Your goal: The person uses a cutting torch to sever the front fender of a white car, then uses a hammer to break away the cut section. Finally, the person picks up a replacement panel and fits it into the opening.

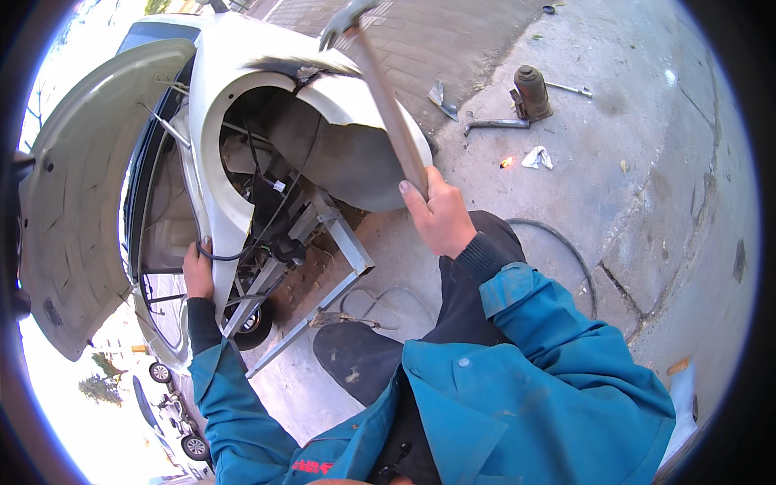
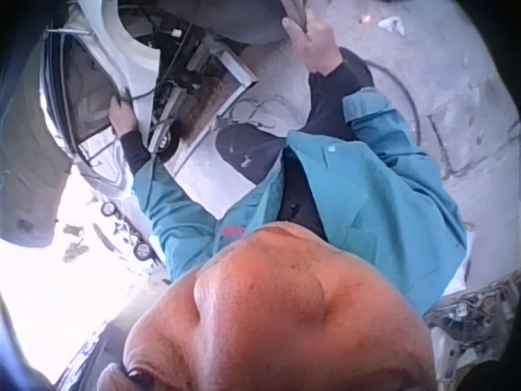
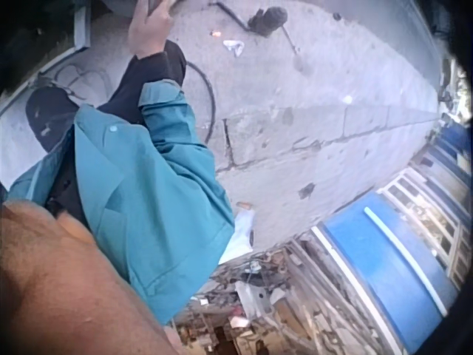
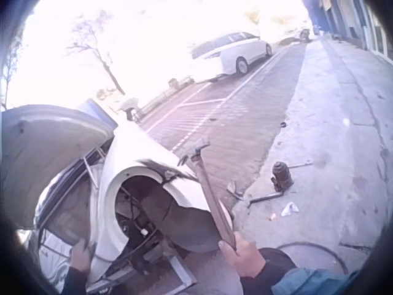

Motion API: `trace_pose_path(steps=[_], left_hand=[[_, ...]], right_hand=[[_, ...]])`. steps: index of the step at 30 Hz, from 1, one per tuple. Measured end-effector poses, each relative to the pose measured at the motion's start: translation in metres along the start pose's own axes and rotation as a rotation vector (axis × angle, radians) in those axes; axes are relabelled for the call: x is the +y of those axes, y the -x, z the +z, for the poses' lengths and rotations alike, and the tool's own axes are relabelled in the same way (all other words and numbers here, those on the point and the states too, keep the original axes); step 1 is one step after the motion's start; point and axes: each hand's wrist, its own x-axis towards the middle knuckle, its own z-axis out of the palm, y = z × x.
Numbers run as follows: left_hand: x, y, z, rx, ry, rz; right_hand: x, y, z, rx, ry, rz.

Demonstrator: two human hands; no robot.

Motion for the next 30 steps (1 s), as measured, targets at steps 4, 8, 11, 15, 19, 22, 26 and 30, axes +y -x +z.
trace_pose_path(steps=[4, 8, 11, 15, 19, 22, 26, 30], left_hand=[[0.003, 0.000, -0.001, -0.008, -0.057, -0.015], [0.005, 0.001, -0.002, -0.013, -0.041, -0.035], [0.007, 0.002, -0.003, -0.001, -0.078, -0.024], [0.010, 0.002, -0.004, -0.017, -0.096, -0.067], [0.011, 0.002, -0.003, -0.012, -0.092, -0.076], [0.009, 0.002, -0.002, -0.016, -0.087, -0.078], [0.008, 0.001, -0.001, -0.018, -0.102, -0.092], [0.008, 0.003, 0.000, -0.004, -0.112, -0.090]], right_hand=[[0.003, 0.000, 0.000, -0.062, 0.116, -0.018], [0.014, 0.012, -0.011, 0.020, 0.259, -0.197], [0.017, 0.017, -0.020, 0.059, 0.345, -0.366], [0.009, 0.000, -0.026, -0.038, 0.382, -0.483], [-0.012, -0.012, -0.035, -0.217, 0.508, -0.541], [-0.030, -0.005, -0.039, -0.489, 0.598, -0.318], [-0.052, 0.006, -0.044, -0.723, 0.326, 0.120], [-0.082, -0.004, -0.055, -0.829, 0.227, 0.500]])
